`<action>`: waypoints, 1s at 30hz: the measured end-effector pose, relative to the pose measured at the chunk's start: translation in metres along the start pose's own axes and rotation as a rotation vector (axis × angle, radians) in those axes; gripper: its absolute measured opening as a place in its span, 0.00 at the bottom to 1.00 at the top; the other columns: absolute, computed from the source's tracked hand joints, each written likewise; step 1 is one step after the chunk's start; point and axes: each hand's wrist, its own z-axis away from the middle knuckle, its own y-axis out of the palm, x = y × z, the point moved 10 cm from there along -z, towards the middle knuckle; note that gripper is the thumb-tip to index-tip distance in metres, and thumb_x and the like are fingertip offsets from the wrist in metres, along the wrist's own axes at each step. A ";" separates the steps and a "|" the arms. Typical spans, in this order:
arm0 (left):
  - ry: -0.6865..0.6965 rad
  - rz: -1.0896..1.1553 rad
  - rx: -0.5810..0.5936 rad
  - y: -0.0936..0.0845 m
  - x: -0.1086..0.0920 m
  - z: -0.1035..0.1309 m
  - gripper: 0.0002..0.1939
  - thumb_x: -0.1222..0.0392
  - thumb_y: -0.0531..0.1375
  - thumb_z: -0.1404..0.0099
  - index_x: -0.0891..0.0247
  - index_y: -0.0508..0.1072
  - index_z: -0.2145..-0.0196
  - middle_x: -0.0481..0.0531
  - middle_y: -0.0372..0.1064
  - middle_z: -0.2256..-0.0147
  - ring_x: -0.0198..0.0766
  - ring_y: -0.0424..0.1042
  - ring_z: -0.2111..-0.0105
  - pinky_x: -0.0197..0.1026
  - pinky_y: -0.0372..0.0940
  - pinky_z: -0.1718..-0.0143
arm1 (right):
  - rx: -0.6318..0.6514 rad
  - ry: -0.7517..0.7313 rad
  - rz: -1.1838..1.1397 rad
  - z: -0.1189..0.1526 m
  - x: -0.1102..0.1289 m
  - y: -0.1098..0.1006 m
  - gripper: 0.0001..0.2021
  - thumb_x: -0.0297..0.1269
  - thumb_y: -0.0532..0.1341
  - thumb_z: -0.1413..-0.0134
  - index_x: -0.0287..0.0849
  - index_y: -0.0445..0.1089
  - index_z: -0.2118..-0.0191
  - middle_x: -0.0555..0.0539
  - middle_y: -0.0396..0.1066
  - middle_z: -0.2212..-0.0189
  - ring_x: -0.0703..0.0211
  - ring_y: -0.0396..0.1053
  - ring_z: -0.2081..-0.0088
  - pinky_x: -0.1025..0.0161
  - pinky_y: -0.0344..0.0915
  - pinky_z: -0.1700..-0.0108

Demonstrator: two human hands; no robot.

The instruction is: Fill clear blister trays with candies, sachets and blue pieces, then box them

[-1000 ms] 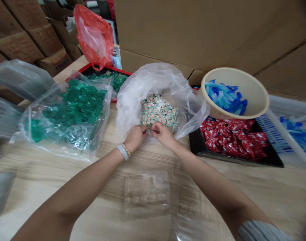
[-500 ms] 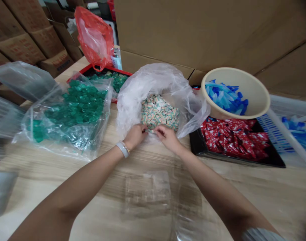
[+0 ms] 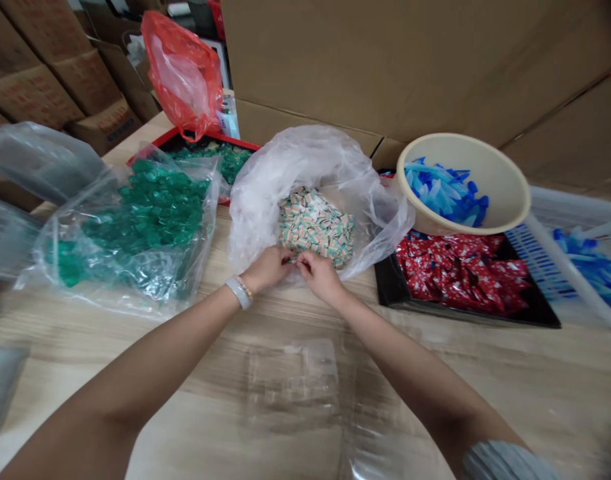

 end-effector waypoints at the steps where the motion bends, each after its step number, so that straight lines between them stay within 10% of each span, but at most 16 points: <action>1: 0.002 -0.008 -0.017 -0.001 -0.001 0.000 0.10 0.64 0.53 0.44 0.67 0.74 0.69 0.49 0.65 0.77 0.33 0.62 0.75 0.34 0.55 0.72 | -0.012 0.016 -0.019 0.000 -0.003 -0.001 0.04 0.28 0.53 0.52 0.40 0.63 0.70 0.50 0.65 0.77 0.64 0.62 0.74 0.68 0.57 0.70; 16: -0.016 -0.055 -0.008 0.007 -0.004 -0.001 0.11 0.68 0.55 0.46 0.66 0.74 0.66 0.52 0.69 0.69 0.37 0.66 0.67 0.37 0.61 0.63 | -0.043 0.104 -0.107 0.002 -0.013 0.007 0.09 0.24 0.54 0.54 0.39 0.65 0.65 0.47 0.69 0.69 0.62 0.67 0.68 0.64 0.63 0.64; 24: -0.127 -0.110 -0.217 -0.016 0.019 0.013 0.14 0.65 0.50 0.41 0.70 0.72 0.62 0.58 0.69 0.66 0.39 0.67 0.66 0.39 0.61 0.61 | 0.139 0.006 0.348 0.033 0.008 0.002 0.07 0.28 0.54 0.50 0.38 0.69 0.72 0.42 0.67 0.70 0.54 0.63 0.63 0.58 0.60 0.59; 30: -0.208 -0.190 -0.106 -0.018 0.032 0.025 0.12 0.65 0.51 0.42 0.68 0.74 0.66 0.57 0.69 0.67 0.40 0.67 0.66 0.40 0.62 0.61 | 0.129 -0.016 0.242 0.038 0.006 -0.007 0.10 0.29 0.51 0.46 0.41 0.69 0.64 0.45 0.68 0.67 0.59 0.64 0.64 0.64 0.61 0.61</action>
